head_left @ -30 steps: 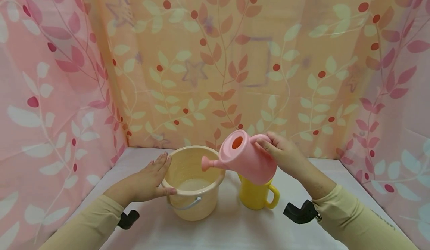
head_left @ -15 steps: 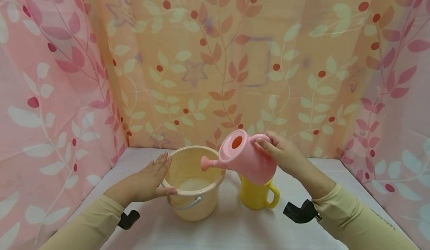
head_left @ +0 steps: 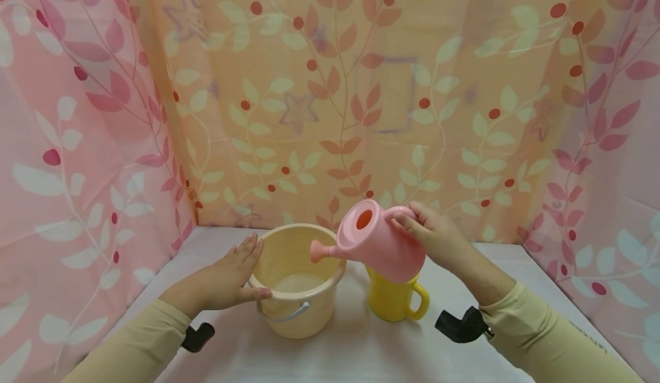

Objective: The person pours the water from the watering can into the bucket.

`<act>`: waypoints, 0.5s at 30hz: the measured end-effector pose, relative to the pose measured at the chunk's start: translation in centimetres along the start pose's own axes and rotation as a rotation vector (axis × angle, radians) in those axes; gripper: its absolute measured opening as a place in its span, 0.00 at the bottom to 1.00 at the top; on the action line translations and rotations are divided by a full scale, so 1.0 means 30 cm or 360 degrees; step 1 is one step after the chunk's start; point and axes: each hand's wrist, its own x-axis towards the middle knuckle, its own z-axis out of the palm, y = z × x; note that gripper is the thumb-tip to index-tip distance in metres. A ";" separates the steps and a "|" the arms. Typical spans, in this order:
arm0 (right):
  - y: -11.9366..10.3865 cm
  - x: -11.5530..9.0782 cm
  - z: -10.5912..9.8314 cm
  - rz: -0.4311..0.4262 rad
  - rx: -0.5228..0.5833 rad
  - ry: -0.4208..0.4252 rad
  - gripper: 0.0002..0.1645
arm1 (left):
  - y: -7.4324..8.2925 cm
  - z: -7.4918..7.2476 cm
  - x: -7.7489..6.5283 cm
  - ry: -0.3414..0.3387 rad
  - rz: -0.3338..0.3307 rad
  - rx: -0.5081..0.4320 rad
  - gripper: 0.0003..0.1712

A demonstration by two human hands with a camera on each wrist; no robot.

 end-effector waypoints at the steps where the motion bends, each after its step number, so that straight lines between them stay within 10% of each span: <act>1: 0.001 0.000 0.001 -0.0003 -0.0005 0.0004 0.20 | 0.001 0.000 0.000 -0.0001 -0.0001 0.0000 0.65; 15: 0.011 0.004 0.003 0.0003 0.0002 -0.0004 0.21 | -0.006 0.009 0.005 0.0013 -0.0006 0.0016 0.65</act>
